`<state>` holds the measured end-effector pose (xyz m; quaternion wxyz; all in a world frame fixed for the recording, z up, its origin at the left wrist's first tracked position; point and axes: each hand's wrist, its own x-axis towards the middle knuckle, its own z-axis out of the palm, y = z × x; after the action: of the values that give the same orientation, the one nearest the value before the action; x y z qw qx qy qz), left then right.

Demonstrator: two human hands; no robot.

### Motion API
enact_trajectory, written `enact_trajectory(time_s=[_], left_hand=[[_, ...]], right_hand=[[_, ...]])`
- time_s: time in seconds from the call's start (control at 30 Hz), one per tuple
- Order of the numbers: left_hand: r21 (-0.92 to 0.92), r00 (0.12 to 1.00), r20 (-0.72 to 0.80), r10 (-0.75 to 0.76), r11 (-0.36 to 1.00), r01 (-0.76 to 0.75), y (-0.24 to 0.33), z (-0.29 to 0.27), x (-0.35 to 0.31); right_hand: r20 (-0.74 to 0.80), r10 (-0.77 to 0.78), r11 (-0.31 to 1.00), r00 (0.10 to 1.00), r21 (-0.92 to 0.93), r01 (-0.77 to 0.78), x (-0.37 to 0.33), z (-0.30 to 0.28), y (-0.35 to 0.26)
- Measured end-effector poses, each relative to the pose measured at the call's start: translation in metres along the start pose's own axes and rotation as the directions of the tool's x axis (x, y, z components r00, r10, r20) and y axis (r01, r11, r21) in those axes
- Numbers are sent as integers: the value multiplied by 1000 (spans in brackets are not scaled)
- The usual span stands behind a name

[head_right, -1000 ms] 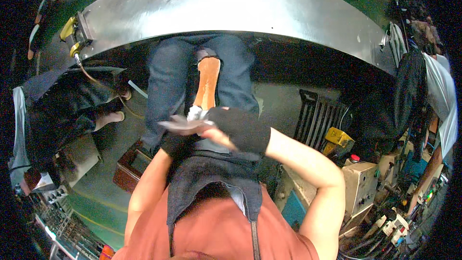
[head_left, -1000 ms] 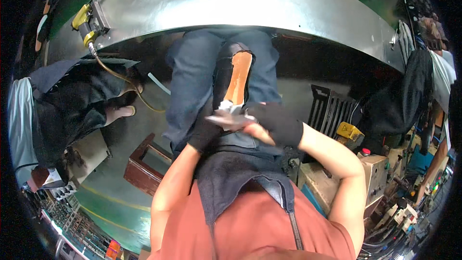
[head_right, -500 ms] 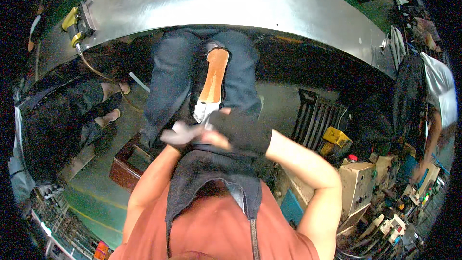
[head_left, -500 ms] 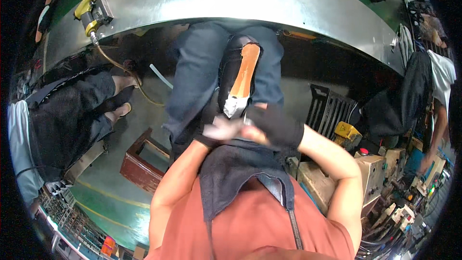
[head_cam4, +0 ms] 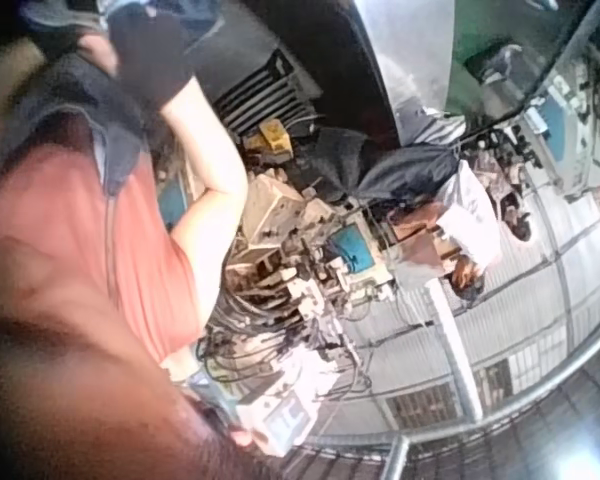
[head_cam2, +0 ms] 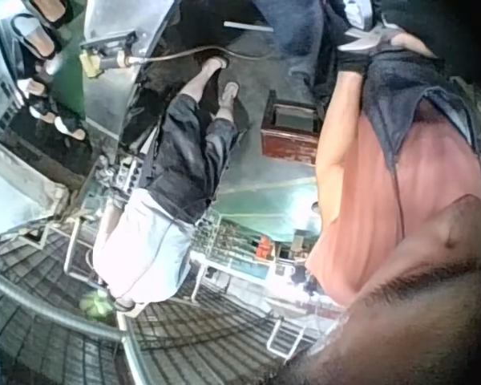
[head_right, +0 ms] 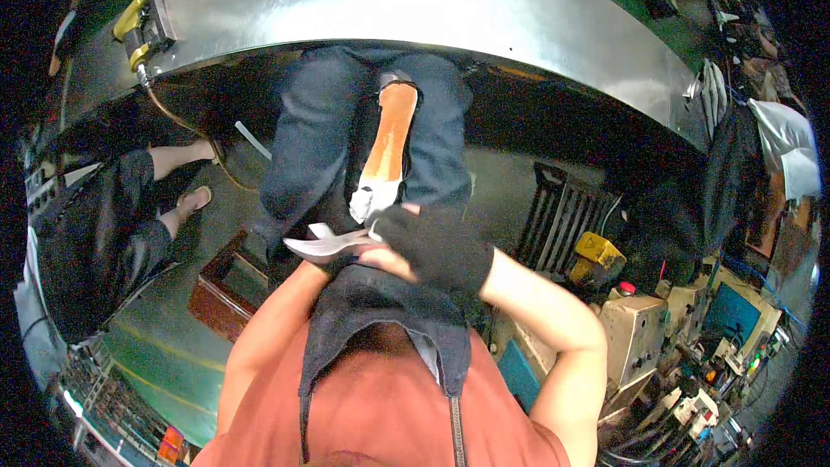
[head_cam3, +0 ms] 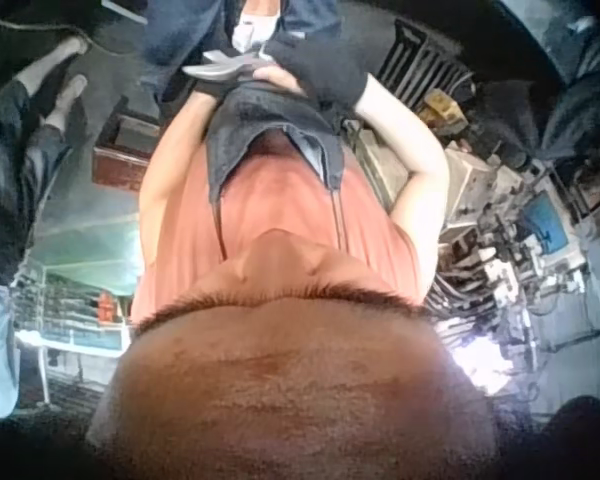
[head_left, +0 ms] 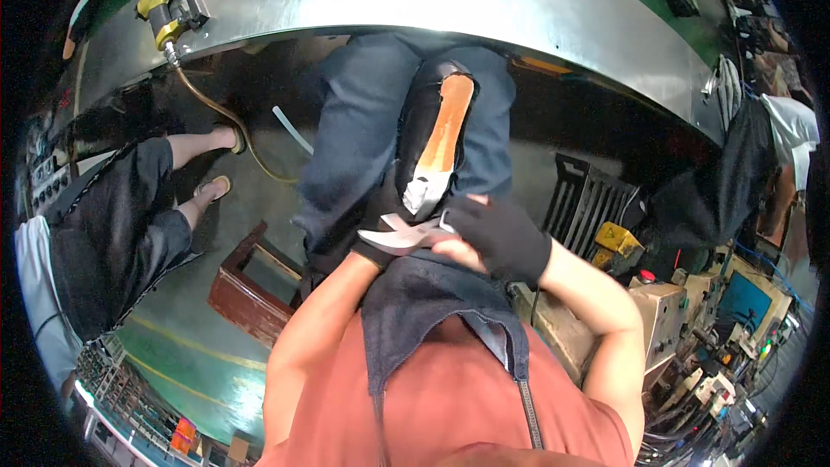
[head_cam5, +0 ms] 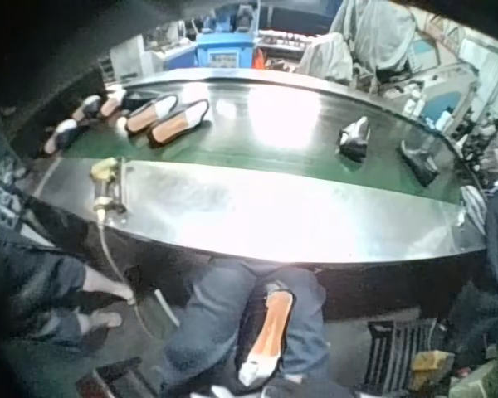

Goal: The person sits on the floor and uses a metal trimming tool to scrape and shape the edges of shoe soles. The person repeatedly picks up shoes from a nearby conveyor belt, performs the trimming action on their lap, and places the shoes back on the belt.

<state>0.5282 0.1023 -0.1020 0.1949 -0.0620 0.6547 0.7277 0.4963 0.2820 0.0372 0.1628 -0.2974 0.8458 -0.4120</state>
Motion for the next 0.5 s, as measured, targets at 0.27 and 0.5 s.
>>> enact_trajectory(time_s=[0.27, 0.5], left_hand=[[458, 968, 239, 73, 871, -179, -22, -17, -3], [198, 960, 278, 24, 977, -81, -21, -29, 2]], right_hand=[[20, 103, 982, 994, -164, -98, -15, 19, 12], [38, 144, 973, 989, -185, -135, -28, 23, 23]])
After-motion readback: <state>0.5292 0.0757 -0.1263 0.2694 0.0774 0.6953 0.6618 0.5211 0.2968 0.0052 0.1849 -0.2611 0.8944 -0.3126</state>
